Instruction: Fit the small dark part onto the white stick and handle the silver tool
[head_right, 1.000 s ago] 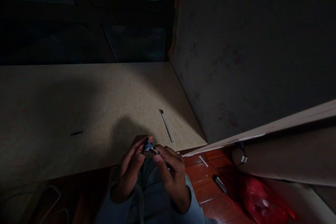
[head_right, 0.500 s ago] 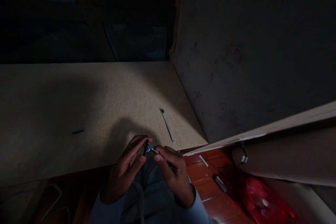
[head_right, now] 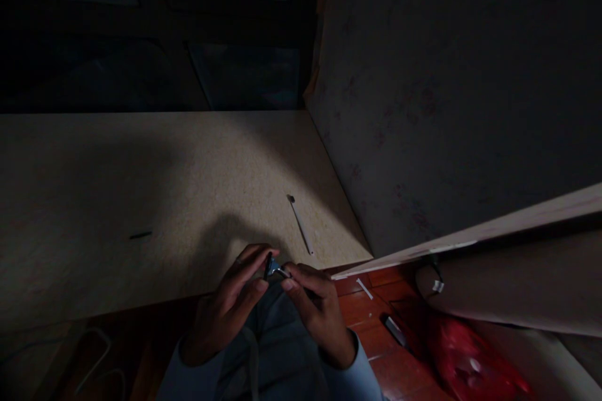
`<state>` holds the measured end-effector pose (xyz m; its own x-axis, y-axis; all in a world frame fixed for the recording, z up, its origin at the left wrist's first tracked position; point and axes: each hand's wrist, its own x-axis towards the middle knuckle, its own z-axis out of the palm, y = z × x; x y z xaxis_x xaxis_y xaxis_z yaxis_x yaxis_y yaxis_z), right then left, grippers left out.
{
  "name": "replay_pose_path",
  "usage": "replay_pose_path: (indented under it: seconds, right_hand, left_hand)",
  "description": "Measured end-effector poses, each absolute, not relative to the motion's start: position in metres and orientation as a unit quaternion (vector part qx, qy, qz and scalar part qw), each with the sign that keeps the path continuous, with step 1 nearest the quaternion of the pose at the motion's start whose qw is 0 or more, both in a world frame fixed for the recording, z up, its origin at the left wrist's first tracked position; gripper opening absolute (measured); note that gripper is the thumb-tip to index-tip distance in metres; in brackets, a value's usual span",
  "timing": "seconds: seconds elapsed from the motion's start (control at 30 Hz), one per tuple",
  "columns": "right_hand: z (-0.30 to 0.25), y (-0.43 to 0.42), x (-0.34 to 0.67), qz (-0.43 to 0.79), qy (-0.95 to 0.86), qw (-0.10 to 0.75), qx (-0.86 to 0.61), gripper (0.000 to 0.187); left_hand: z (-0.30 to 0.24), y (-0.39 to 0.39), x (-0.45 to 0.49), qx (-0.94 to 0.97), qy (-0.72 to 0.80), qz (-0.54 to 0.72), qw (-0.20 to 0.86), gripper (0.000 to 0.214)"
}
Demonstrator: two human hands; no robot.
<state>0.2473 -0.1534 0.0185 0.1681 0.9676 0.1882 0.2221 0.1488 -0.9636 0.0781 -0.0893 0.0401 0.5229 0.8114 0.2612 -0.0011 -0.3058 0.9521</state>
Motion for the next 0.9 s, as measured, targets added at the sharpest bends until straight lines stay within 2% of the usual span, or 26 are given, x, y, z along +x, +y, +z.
replay_pose_path:
  seconds: [0.47, 0.9]
  right_hand:
    - [0.016, -0.155, 0.255, 0.364, -0.548, 0.531, -0.533, 0.023]
    - [0.020, -0.154, 0.262, 0.367, -0.574, 0.503, -0.532, 0.024]
  left_hand:
    - [0.029, -0.088, 0.074, 0.765, 0.297, 0.322, 0.473, 0.041]
    - [0.025, -0.087, 0.077, 0.744, 0.279, 0.347, 0.498, 0.040]
